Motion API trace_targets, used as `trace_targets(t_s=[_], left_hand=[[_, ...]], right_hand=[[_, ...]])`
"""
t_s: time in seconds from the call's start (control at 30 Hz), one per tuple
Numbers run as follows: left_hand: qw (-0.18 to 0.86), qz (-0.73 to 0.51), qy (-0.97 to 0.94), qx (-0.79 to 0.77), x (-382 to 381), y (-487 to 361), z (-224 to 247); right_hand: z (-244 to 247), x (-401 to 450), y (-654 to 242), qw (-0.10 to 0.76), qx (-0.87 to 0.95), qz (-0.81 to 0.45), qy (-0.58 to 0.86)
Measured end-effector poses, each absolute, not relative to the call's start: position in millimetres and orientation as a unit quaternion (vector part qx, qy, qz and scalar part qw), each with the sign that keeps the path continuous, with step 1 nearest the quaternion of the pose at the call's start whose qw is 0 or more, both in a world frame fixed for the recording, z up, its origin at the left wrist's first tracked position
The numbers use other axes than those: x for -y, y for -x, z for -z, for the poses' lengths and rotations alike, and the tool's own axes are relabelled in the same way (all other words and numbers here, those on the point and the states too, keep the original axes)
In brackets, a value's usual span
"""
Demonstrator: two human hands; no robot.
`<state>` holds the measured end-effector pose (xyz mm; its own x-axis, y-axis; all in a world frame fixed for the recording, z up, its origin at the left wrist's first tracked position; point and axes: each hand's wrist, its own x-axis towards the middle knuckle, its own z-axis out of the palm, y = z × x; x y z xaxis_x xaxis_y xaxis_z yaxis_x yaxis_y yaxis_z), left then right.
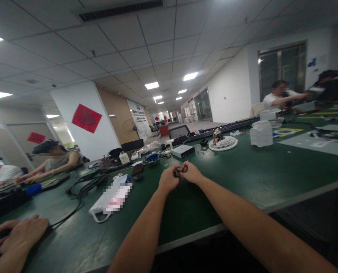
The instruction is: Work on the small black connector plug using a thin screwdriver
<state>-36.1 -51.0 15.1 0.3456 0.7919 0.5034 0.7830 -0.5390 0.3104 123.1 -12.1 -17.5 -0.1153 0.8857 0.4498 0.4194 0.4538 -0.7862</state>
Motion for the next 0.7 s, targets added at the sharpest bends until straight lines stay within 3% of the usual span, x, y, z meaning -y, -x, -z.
trace_targets(t_s=[0.7], left_hand=[[0.01,-0.257,-0.771,-0.583,44,42,-11]], right_hand=[[2,17,-132,0.535,0.634,-0.28,0.483]])
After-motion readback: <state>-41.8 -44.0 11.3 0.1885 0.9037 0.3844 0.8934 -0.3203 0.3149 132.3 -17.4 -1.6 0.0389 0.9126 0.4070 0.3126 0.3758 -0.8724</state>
